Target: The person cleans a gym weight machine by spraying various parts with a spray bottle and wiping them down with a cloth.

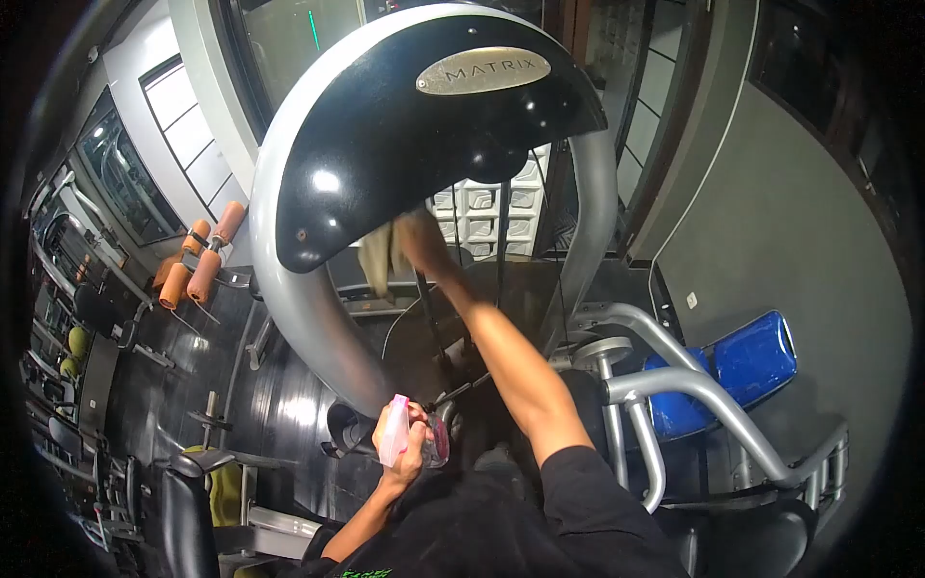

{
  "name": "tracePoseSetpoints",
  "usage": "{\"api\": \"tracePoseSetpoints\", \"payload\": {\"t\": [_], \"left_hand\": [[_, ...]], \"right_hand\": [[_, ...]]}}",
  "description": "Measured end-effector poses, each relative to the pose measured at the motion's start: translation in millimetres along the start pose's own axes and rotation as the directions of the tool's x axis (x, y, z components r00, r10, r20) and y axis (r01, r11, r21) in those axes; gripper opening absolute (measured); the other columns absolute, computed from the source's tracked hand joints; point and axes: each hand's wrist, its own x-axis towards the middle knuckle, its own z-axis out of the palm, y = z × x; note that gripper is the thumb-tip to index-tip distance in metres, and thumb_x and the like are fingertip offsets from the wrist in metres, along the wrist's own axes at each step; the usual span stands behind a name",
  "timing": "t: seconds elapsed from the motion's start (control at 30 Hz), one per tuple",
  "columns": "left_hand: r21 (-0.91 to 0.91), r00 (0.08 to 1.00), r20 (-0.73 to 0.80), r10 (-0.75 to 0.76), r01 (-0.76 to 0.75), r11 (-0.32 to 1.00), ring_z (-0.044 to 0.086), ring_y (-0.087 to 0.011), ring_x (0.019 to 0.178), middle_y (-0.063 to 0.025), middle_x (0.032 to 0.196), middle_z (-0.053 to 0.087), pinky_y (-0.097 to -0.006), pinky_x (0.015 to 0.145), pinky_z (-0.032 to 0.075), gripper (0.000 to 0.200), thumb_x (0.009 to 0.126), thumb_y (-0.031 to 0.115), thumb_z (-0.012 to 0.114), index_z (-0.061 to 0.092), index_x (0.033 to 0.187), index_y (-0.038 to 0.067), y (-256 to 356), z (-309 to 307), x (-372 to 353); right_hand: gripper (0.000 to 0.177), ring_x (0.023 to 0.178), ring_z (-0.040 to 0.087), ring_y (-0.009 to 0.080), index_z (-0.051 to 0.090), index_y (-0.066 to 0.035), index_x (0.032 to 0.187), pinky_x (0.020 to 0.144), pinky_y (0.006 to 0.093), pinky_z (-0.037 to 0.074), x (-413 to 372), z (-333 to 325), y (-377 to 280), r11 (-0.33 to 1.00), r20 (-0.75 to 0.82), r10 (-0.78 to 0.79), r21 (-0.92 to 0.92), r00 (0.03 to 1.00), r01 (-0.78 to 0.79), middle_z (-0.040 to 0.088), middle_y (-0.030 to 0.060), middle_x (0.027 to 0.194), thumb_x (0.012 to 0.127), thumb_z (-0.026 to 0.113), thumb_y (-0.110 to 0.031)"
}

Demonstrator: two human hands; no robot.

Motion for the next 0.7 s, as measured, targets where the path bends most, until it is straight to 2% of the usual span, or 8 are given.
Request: {"api": "tracePoseSetpoints", "payload": {"t": [0.17, 0.23, 0.27, 0.33, 0.5, 0.57, 0.63, 0.7], "left_hand": [[-0.054, 0.999, 0.035, 0.034, -0.033, 0.998, 0.058, -0.0143, 0.059, -0.0103, 0.082, 0.058, -0.0253, 0.057, 0.048, 0.016, 0.083, 0.007, 0.063, 0.055, 0.093, -0.003, 5, -1, -9], [-0.055, 0.999, 0.030, 0.035, -0.033, 0.998, 0.059, -0.0139, 0.059, -0.0102, 0.082, 0.058, -0.0253, 0.056, 0.048, 0.016, 0.084, 0.008, 0.062, 0.055, 0.093, -0.003, 1, -2, -14], [-0.056, 0.999, 0.026, 0.028, -0.026, 0.998, 0.059, -0.0135, 0.059, -0.0100, 0.082, 0.058, -0.0254, 0.056, 0.048, 0.016, 0.084, 0.008, 0.062, 0.054, 0.093, -0.003, -2, -2, -18], [-0.043, 0.999, 0.028, 0.037, -0.036, 0.998, 0.059, -0.0132, 0.059, -0.0099, 0.081, 0.058, -0.0254, 0.056, 0.048, 0.016, 0.085, 0.008, 0.062, 0.054, 0.093, -0.003, -11, -2, -24], [-0.039, 0.999, 0.047, 0.019, -0.017, 0.999, 0.059, -0.0132, 0.059, -0.0097, 0.081, 0.058, -0.0258, 0.056, 0.048, 0.016, 0.085, 0.009, 0.062, 0.054, 0.093, -0.002, -16, 4, -24], [-0.048, 0.998, 0.061, 0.029, -0.026, 0.999, 0.059, -0.0133, 0.058, -0.0096, 0.080, 0.058, -0.0261, 0.056, 0.048, 0.016, 0.084, 0.009, 0.062, 0.054, 0.093, -0.002, -17, 5, -21], [-0.043, 0.998, 0.056, 0.029, -0.026, 0.999, 0.059, -0.0134, 0.058, -0.0097, 0.080, 0.058, -0.0262, 0.056, 0.048, 0.016, 0.084, 0.008, 0.062, 0.054, 0.093, -0.002, -23, 2, -19], [-0.042, 0.998, 0.045, 0.034, -0.032, 0.999, 0.058, -0.0134, 0.058, -0.0098, 0.080, 0.058, -0.0264, 0.056, 0.049, 0.015, 0.083, 0.007, 0.062, 0.054, 0.093, -0.003, -28, 2, -15]], "right_hand": [[0.025, 0.100, 0.057, 0.0414, 0.061, 0.001, 0.105, 0.081, 0.0471, 0.046, 35, 2, -23, 0.921, -0.156, -0.390, -0.080, 0.908, 0.381, 0.061, 0.0256, 0.099, 0.084, 0.056, -0.012], [0.023, 0.095, 0.059, 0.0404, 0.061, 0.002, 0.101, 0.077, 0.0468, 0.048, 16, 8, -26, 0.992, -0.208, -0.070, 0.091, 0.976, 0.090, 0.061, 0.0259, 0.099, 0.083, 0.058, -0.013], [0.023, 0.093, 0.058, 0.0416, 0.059, 0.003, 0.098, 0.075, 0.0473, 0.048, -7, 11, -11, 0.983, 0.038, 0.184, -0.005, 0.982, -0.184, 0.060, 0.0265, 0.101, 0.081, 0.058, -0.013], [0.030, 0.088, 0.058, 0.0452, 0.060, -0.001, 0.103, 0.074, 0.0498, 0.048, -76, 37, 25, 0.954, -0.200, 0.261, -0.096, 0.945, -0.284, 0.062, 0.0256, 0.095, 0.079, 0.060, -0.020], [0.034, 0.102, 0.056, 0.0424, 0.057, 0.004, 0.108, 0.087, 0.0463, 0.045, -174, 20, 108, 0.989, 0.035, 0.098, 0.108, 0.995, -0.102, 0.060, 0.0266, 0.104, 0.082, 0.058, -0.018], [0.031, 0.102, 0.057, 0.0403, 0.057, 0.005, 0.107, 0.087, 0.0436, 0.045, -172, 6, 117, 0.981, -0.225, 0.022, -0.184, 0.974, -0.064, 0.061, 0.0259, 0.103, 0.085, 0.056, -0.018], [0.028, 0.096, 0.057, 0.0410, 0.061, 0.003, 0.097, 0.083, 0.0440, 0.045, -148, -13, 127, 0.894, -0.307, 0.446, 0.099, 0.841, -0.438, 0.061, 0.0242, 0.098, 0.086, 0.058, -0.022], [0.032, 0.094, 0.055, 0.0423, 0.058, 0.007, 0.101, 0.085, 0.0424, 0.043, -115, -38, 143, 0.959, -0.497, 0.198, -0.080, 0.845, -0.272, 0.058, 0.0264, 0.096, 0.089, 0.055, -0.023]]}}
